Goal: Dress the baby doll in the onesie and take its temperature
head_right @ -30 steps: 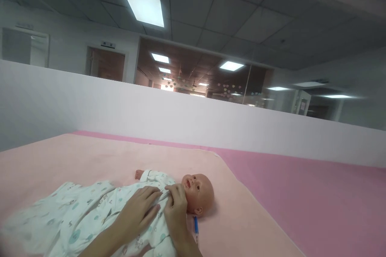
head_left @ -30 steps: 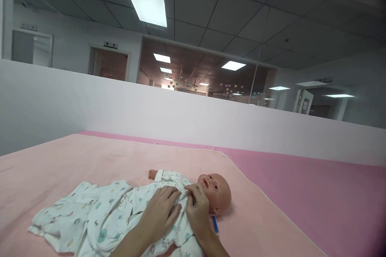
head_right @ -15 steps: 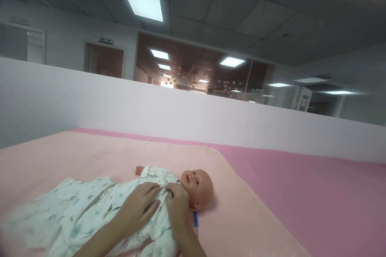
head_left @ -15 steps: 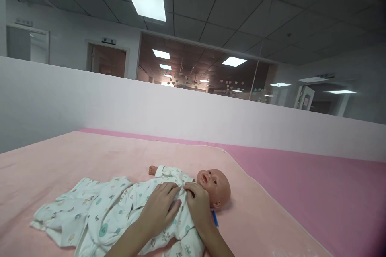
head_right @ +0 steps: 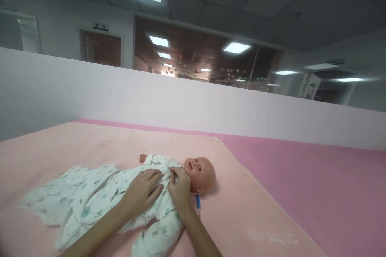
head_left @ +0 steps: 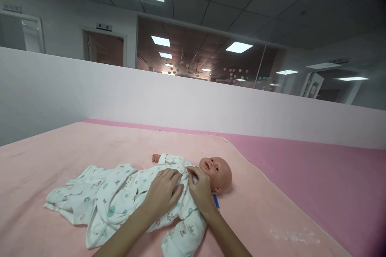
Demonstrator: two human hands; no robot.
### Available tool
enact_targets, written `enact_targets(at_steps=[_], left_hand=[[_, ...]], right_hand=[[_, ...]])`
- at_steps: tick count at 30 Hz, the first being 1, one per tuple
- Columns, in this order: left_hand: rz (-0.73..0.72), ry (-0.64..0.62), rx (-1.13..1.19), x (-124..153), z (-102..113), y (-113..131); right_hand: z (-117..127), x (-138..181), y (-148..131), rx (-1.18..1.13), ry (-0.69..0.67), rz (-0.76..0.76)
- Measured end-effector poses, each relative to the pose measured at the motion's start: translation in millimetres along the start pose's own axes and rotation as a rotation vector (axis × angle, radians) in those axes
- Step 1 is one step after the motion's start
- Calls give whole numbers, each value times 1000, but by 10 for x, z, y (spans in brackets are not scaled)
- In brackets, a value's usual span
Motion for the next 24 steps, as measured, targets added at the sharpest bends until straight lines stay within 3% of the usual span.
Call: enact_targets(at_steps=[7,15,24], left_hand=[[141,38,69,-12,50,-31],[96,57,111,4,40,-27],[79,65,146,-26,69,-23]], right_hand=[[28,22,-60,-9,63,100],[46,62,-137,-24,122,224],[20,68,-133,41,-21,242]])
Point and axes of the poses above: each hand's wrist, its own x-axis away from the middle knuckle, its own z-axis out of the back of the hand, y = z × x, the point moved 1 cm from there along -x, towards the middle knuckle, and after that the axes turned 7 degrees about -y, right-handed, at the moved point
